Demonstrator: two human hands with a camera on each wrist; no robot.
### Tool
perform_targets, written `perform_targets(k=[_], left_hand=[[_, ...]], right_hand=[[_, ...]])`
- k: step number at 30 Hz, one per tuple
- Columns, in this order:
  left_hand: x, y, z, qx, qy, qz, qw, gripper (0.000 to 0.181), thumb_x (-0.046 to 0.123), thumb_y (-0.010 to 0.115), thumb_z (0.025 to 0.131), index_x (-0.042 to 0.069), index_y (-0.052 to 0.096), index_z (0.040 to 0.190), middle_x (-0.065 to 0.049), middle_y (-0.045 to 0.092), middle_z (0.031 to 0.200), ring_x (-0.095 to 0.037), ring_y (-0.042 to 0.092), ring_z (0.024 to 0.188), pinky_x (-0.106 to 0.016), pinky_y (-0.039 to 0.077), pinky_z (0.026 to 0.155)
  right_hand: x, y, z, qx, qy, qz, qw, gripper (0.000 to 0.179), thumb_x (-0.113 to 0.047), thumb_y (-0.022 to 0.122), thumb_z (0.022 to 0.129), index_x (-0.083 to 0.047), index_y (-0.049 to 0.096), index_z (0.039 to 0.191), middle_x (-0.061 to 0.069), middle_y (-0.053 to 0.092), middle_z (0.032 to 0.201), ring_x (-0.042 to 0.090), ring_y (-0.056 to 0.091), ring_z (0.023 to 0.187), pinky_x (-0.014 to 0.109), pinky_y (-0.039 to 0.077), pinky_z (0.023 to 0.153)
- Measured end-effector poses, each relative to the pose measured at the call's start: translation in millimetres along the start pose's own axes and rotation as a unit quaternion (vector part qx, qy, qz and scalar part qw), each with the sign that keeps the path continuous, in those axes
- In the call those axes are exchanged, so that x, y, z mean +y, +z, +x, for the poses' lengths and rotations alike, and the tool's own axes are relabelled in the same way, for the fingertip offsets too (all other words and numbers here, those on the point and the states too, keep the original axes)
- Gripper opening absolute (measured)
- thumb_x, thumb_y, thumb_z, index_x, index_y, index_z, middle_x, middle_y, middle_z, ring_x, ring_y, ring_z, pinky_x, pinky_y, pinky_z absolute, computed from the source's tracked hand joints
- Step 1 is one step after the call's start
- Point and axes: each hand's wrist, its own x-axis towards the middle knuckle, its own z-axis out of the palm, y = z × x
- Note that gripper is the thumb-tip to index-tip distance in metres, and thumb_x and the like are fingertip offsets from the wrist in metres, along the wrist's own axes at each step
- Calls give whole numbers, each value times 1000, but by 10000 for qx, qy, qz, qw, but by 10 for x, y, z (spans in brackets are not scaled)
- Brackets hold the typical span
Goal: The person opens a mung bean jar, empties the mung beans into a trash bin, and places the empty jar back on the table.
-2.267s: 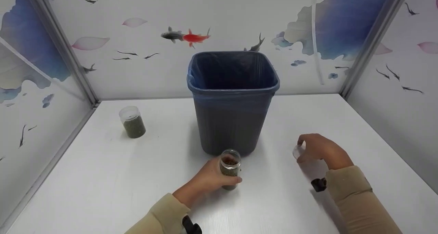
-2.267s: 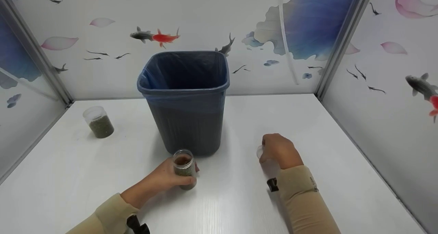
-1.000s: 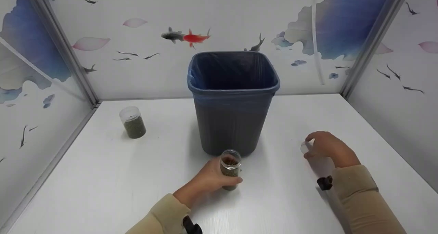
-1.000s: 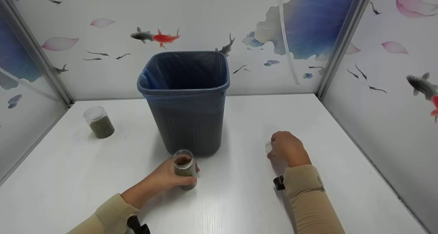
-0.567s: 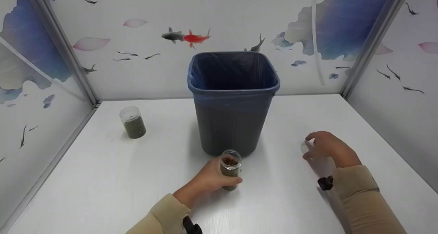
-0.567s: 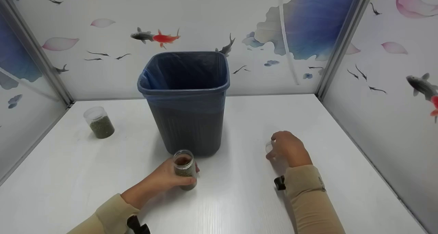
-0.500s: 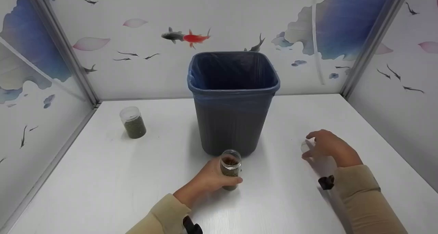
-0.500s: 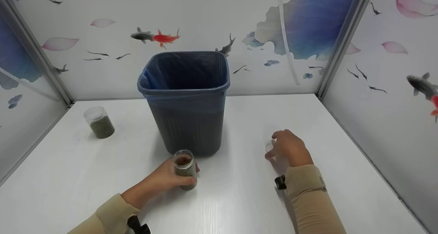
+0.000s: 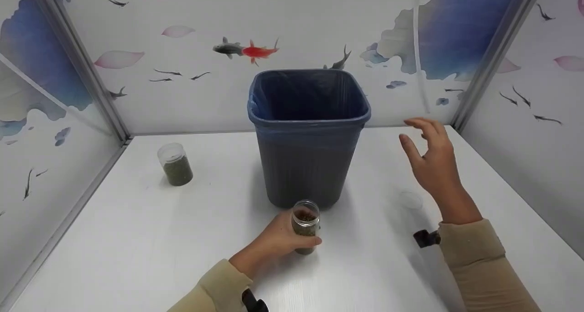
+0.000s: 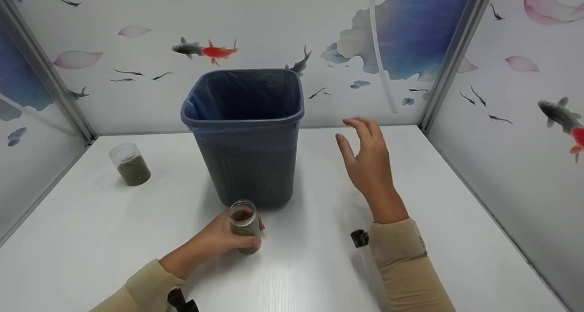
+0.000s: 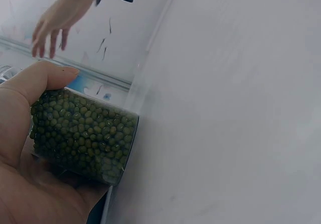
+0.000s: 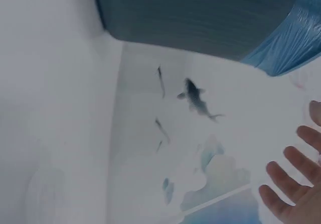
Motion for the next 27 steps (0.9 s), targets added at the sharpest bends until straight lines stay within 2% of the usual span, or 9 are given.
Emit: perform_targets(k=[5,10,15,21,27], left_hand=[[-7,2,-5,57,-32,78,9999,53,20,88,83,7,66,129,-3,69,117,-18,63,112,-47,50,103],[0,3,-15,118,-112,120,9998,58,21,89,83,6,64,132,-4,69,121,-21,62,116,-49,48,106],[13,17,-18,124,-175,134,9997,57,20,89,82,6,64,132,-4,69,120,-21,62,116,-49,48,105],[19,13,-14,151,-102,96,9998,54,19,89,82,6,65,129,-3,70,118,-19,63,113,-48,49,104],[7,10,-13,141,-117,97,9998,54,20,89,82,6,65,128,-2,70,117,-18,63,111,-46,50,103]], right_hand=[[-473,95,36,491,-1057,407,9923,44,-9,66,105,-5,58,148,14,54,152,29,46,145,49,37,120],[-719,319,119,438,-1719,381,9834,52,-9,68,103,-4,53,152,14,50,158,33,35,156,52,28,127],[-796,498,219,204,-1954,238,9802,51,-10,69,104,-4,54,152,15,51,157,35,31,158,54,23,128],[-828,579,286,-126,-2037,-204,9787,36,-17,64,109,-7,64,143,16,62,137,33,45,147,52,35,122],[-828,599,280,-54,-1922,-74,9813,25,-13,61,110,-6,70,131,14,65,124,31,50,139,48,39,119]])
